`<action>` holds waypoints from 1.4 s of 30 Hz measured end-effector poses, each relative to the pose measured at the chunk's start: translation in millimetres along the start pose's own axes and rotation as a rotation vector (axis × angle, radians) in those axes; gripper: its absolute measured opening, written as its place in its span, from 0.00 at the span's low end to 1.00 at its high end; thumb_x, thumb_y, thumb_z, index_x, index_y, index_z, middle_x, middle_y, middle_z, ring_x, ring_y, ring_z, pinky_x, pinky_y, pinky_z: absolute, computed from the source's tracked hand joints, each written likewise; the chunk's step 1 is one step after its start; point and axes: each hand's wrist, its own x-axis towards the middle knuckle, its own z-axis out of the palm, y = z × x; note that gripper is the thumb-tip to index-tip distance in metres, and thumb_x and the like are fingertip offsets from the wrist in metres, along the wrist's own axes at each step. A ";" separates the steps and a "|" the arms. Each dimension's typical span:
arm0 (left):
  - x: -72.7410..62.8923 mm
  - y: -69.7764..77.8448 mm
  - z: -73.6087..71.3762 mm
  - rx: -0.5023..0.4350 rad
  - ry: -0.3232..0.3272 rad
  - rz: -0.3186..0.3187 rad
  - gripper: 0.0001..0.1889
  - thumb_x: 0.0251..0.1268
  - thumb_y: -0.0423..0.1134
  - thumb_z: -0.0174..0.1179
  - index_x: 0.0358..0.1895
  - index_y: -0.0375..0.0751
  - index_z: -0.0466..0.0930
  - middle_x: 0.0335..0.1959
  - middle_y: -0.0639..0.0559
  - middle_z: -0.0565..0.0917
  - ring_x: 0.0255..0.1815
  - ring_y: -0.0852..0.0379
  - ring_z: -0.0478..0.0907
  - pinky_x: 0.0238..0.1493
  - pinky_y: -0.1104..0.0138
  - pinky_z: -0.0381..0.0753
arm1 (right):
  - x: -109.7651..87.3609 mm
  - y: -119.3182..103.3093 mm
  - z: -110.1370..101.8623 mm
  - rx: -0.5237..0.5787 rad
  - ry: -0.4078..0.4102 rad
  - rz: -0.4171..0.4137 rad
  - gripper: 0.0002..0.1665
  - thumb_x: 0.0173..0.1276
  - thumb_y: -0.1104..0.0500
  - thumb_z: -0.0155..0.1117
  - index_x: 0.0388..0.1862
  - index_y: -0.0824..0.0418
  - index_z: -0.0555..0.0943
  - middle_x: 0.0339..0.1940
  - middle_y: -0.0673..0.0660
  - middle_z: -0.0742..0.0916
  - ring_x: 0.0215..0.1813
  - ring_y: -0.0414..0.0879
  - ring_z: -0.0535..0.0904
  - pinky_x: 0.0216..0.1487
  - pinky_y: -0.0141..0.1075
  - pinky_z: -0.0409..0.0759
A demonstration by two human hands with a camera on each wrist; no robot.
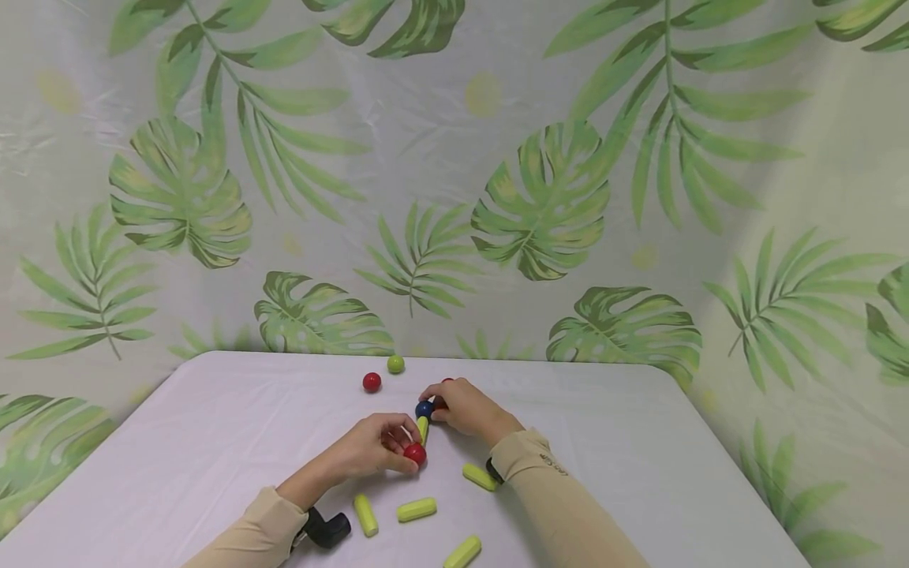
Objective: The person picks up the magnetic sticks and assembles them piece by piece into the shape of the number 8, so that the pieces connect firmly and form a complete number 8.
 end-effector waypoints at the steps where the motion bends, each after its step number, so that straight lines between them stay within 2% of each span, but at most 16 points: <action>1: 0.3 -0.4 -0.1 -0.001 -0.005 0.007 0.16 0.57 0.34 0.82 0.46 0.46 0.86 0.38 0.52 0.86 0.38 0.57 0.80 0.42 0.68 0.79 | 0.1 0.0 0.1 0.001 -0.001 0.001 0.18 0.74 0.66 0.71 0.61 0.61 0.87 0.46 0.56 0.92 0.47 0.44 0.87 0.53 0.39 0.85; 7: 0.3 -2.2 -0.4 -0.033 -0.033 0.014 0.16 0.58 0.32 0.80 0.48 0.45 0.87 0.40 0.51 0.86 0.39 0.57 0.81 0.43 0.69 0.80 | 0.6 -1.5 0.4 0.013 -0.006 -0.005 0.18 0.74 0.67 0.71 0.61 0.62 0.87 0.46 0.57 0.92 0.48 0.45 0.87 0.55 0.41 0.86; 27: -2.4 0.9 -1.7 -0.038 -0.044 0.008 0.15 0.61 0.32 0.79 0.49 0.45 0.87 0.42 0.50 0.87 0.40 0.57 0.81 0.44 0.68 0.80 | -1.9 -3.0 0.4 -0.019 -0.013 -0.024 0.21 0.74 0.66 0.72 0.64 0.63 0.85 0.46 0.57 0.92 0.45 0.43 0.85 0.55 0.41 0.86; 31: -1.5 0.7 -1.4 -0.040 -0.048 0.016 0.15 0.61 0.32 0.79 0.49 0.45 0.87 0.41 0.51 0.87 0.40 0.57 0.80 0.44 0.68 0.79 | -4.8 -3.8 -2.7 -0.006 -0.023 -0.016 0.23 0.74 0.65 0.72 0.67 0.64 0.83 0.49 0.59 0.92 0.49 0.47 0.87 0.57 0.45 0.87; 36: -0.7 0.2 -1.0 -0.036 -0.041 0.013 0.15 0.60 0.31 0.79 0.48 0.45 0.87 0.40 0.51 0.88 0.39 0.57 0.81 0.43 0.68 0.79 | -11.0 -2.6 -11.5 0.036 -0.014 0.010 0.24 0.76 0.64 0.71 0.68 0.64 0.82 0.55 0.61 0.92 0.58 0.54 0.88 0.63 0.51 0.85; 42: -0.3 -0.3 -0.8 -0.031 -0.039 0.002 0.15 0.60 0.32 0.79 0.48 0.46 0.88 0.41 0.51 0.88 0.40 0.56 0.80 0.44 0.67 0.79 | -23.0 2.2 -24.2 0.056 0.004 0.032 0.20 0.76 0.62 0.71 0.65 0.63 0.84 0.59 0.61 0.90 0.63 0.56 0.87 0.67 0.55 0.82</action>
